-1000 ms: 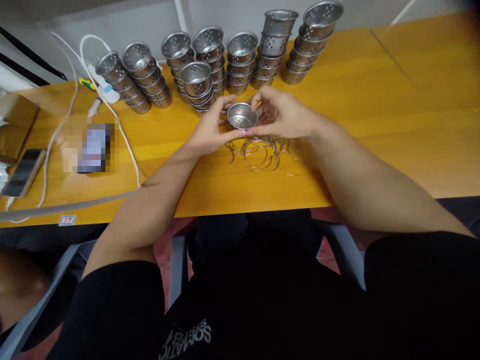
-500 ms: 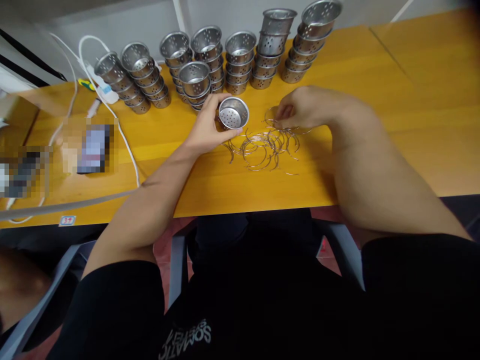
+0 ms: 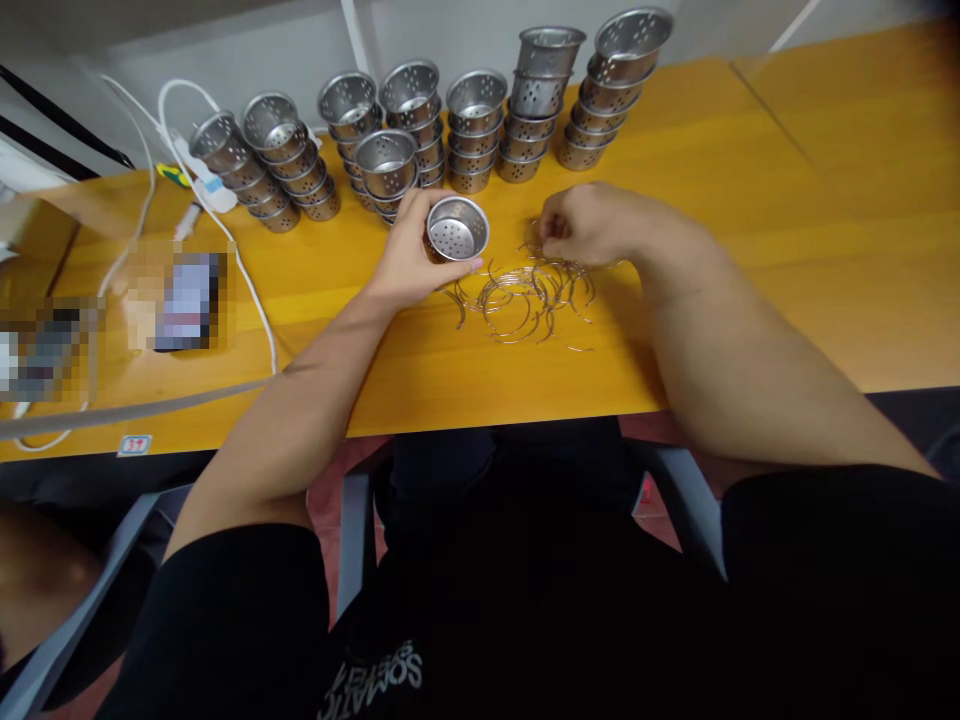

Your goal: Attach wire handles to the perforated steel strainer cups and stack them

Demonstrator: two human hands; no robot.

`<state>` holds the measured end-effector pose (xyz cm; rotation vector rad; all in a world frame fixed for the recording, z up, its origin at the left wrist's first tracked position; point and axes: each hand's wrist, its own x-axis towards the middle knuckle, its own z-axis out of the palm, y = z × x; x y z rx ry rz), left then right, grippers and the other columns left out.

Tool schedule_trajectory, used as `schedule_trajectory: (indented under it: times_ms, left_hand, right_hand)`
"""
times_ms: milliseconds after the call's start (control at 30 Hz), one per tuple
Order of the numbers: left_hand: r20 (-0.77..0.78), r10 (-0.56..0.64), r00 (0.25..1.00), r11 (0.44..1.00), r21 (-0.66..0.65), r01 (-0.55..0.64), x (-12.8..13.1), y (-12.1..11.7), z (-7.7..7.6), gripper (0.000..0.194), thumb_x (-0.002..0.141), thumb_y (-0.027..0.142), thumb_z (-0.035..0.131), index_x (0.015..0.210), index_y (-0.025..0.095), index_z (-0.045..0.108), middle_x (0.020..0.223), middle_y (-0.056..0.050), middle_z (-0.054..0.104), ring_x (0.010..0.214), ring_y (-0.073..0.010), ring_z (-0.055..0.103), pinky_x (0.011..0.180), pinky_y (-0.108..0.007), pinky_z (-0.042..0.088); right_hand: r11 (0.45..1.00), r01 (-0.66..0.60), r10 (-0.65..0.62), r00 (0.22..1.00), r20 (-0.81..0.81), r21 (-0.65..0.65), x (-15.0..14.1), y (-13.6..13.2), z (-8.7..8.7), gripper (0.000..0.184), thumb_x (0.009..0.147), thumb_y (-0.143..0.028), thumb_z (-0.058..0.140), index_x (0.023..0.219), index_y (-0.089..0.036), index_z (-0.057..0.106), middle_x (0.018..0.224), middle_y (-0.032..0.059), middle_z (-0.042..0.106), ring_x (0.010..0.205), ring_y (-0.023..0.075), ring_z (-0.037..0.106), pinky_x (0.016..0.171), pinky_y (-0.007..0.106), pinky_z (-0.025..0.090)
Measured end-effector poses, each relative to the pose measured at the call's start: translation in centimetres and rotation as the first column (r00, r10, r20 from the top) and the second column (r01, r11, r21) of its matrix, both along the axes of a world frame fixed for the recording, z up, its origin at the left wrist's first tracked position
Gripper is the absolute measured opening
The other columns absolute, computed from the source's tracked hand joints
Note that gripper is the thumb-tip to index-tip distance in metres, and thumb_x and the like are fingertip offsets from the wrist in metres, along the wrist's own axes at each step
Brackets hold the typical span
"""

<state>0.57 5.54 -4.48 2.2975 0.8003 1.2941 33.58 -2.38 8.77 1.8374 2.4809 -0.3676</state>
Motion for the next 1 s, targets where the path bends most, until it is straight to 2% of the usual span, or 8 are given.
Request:
schedule_trajectory:
  times_ms: [167,400,467,600,733,833,933,1000]
  left_hand:
    - [0.036,0.029,0.999,1.000,-0.001,-0.029,0.5,0.4,-0.4,0.088,0.086,0.074,0.124,0.149,0.035,0.077,0.147,-0.009,0.078,0.145,-0.0433,0.075,0.133,-0.076,0.063]
    - [0.168,-0.057,0.984,0.998,-0.028,0.062,1.0,0.9,-1.6,0.095,0.077,0.074,0.127,0.146,0.033,0.076,0.142,-0.010,0.079,0.134,-0.0416,0.082,0.123,-0.067,0.069]
    - [0.175,-0.069,0.982,0.995,-0.053,0.079,1.0,0.4,-1.2,0.096,0.079,0.070,0.126,0.150,0.033,0.072,0.143,-0.010,0.080,0.132,-0.0397,0.083,0.120,-0.064,0.072]
    - [0.175,-0.025,0.984,0.997,-0.074,0.038,1.3,-0.7,0.5,0.090,0.083,0.060,0.126,0.150,0.038,0.070,0.142,-0.008,0.081,0.129,-0.0389,0.083,0.121,-0.067,0.075]
    - [0.164,-0.036,0.986,0.994,-0.099,0.053,1.2,-1.1,1.4,0.089,0.080,0.059,0.128,0.148,0.038,0.075,0.139,-0.009,0.084,0.131,-0.0424,0.084,0.127,-0.074,0.073]
    - [0.167,-0.014,0.986,0.990,-0.137,0.037,0.9,-0.7,1.0,0.090,0.074,0.057,0.131,0.144,0.036,0.077,0.139,-0.010,0.087,0.132,-0.0434,0.086,0.130,-0.075,0.073]
    - [0.159,0.010,0.987,0.990,-0.143,0.013,1.0,-0.4,0.4,0.092,0.075,0.058,0.131,0.146,0.034,0.077,0.143,-0.011,0.088,0.135,-0.0437,0.087,0.134,-0.073,0.073]
    - [0.154,0.034,0.988,0.989,-0.146,-0.011,1.4,-0.4,0.1,0.093,0.083,0.063,0.126,0.155,0.032,0.075,0.151,-0.013,0.086,0.143,-0.0440,0.087,0.139,-0.071,0.070]
  right_hand:
    - [0.996,-0.014,0.032,0.977,-0.212,0.089,0.3,0.2,-0.5,0.024,0.119,0.005,0.079,0.136,-0.007,0.091,0.125,0.0213,0.093,0.100,0.0272,0.079,0.097,0.042,0.063]
    - [0.987,0.026,0.050,0.883,-0.466,0.156,0.2,1.2,-2.5,0.029,0.132,-0.004,0.070,0.157,-0.011,0.082,0.118,0.0125,0.088,0.088,0.0193,0.067,0.085,0.035,0.057]
    - [0.988,0.039,0.044,0.857,-0.514,0.149,0.0,1.6,-3.1,0.028,0.133,-0.005,0.070,0.157,-0.012,0.082,0.109,0.0089,0.085,0.082,0.0182,0.062,0.081,0.034,0.055]
    - [0.982,0.061,0.064,0.778,-0.625,0.176,-0.2,2.1,-3.9,0.014,0.133,-0.010,0.074,0.130,-0.018,0.085,0.093,0.0043,0.074,0.079,0.0201,0.058,0.080,0.037,0.057]
    - [0.983,0.035,0.106,0.704,-0.702,0.183,-0.4,2.2,-4.1,0.023,0.129,-0.003,0.073,0.130,-0.025,0.079,0.082,-0.0035,0.058,0.073,0.0211,0.050,0.080,0.039,0.054]
    - [0.985,0.029,0.099,0.716,-0.691,0.172,-0.6,1.9,-3.8,0.025,0.127,-0.004,0.072,0.134,-0.027,0.078,0.081,-0.0053,0.054,0.071,0.0212,0.045,0.081,0.039,0.055]
    - [0.987,0.051,0.062,0.761,-0.646,0.155,-1.0,1.1,-3.1,0.015,0.130,-0.022,0.070,0.140,-0.028,0.081,0.084,-0.0021,0.058,0.074,0.0239,0.047,0.087,0.041,0.059]
    - [0.985,0.072,0.034,0.812,-0.583,0.157,-1.3,0.4,-2.4,0.025,0.133,-0.036,0.063,0.150,-0.028,0.081,0.091,0.0028,0.069,0.078,0.0264,0.051,0.092,0.044,0.061]
